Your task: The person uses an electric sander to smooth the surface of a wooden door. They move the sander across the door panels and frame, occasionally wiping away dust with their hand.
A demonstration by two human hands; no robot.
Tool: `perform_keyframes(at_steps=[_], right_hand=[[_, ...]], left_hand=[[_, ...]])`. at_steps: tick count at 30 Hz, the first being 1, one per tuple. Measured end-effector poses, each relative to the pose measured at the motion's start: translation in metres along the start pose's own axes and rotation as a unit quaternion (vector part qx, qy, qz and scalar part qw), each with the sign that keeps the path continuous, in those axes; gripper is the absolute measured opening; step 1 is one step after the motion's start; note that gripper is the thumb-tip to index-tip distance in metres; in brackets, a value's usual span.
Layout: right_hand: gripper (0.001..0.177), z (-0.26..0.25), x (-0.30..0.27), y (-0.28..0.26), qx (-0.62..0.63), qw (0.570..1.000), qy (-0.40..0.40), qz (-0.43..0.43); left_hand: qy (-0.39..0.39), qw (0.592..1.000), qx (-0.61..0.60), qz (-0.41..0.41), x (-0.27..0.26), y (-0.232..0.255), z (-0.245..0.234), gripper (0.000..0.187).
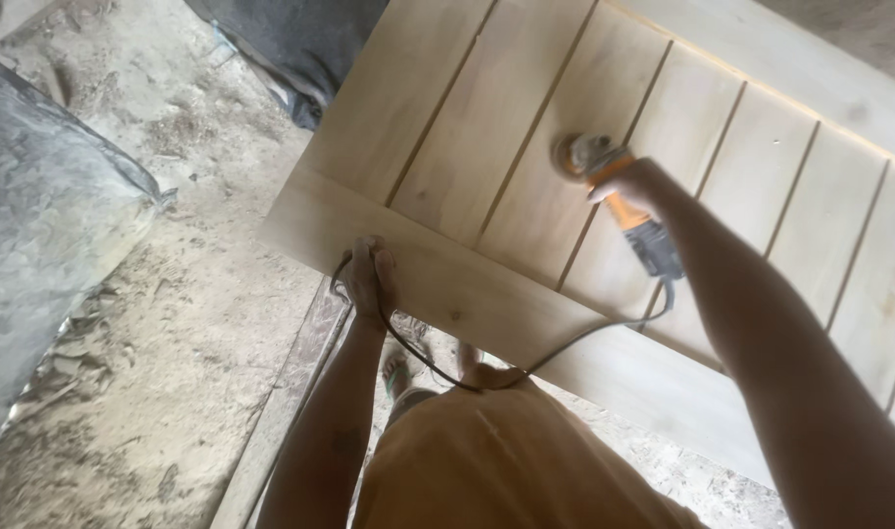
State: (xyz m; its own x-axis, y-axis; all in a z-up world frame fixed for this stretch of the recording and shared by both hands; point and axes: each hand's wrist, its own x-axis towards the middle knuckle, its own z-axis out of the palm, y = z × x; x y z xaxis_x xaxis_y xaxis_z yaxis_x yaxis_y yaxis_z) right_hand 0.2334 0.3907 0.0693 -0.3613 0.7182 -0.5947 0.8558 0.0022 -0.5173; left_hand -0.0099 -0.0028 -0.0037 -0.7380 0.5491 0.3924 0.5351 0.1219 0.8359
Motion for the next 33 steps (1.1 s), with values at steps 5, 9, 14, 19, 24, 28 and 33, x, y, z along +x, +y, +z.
perform_keyframes(at_steps=[5,9,14,19,24,28,33], right_hand=[[0.036,0.049,-0.048,0.006,-0.091,0.996,-0.011,-0.002],[0.030,0.094,-0.084,0.024,-0.227,0.955,-0.041,-0.186],[0.030,0.098,-0.081,0.016,-0.070,0.996,0.015,-0.049],[0.036,0.046,-0.041,0.003,-0.006,0.999,0.028,0.023],[0.039,0.012,0.001,-0.020,-0.032,0.998,-0.026,-0.054],[0.047,-0.005,0.030,-0.040,-0.067,0.997,0.040,0.019],[0.053,-0.033,0.069,-0.046,-0.089,0.995,0.033,-0.012]], left_hand=[[-0.003,1.000,0.001,-0.007,0.000,-0.005,-0.001,0.029],[-0.029,0.997,-0.047,-0.054,-0.002,-0.005,-0.006,0.031],[-0.013,1.000,-0.003,0.002,-0.004,-0.012,-0.002,0.029],[0.008,1.000,0.012,0.022,-0.007,-0.017,0.005,0.031],[0.004,0.999,0.016,-0.052,-0.005,-0.033,0.019,0.029],[0.027,0.998,0.056,0.027,-0.012,-0.020,0.008,0.030],[0.031,0.997,0.066,0.018,-0.006,-0.012,0.010,0.033]])
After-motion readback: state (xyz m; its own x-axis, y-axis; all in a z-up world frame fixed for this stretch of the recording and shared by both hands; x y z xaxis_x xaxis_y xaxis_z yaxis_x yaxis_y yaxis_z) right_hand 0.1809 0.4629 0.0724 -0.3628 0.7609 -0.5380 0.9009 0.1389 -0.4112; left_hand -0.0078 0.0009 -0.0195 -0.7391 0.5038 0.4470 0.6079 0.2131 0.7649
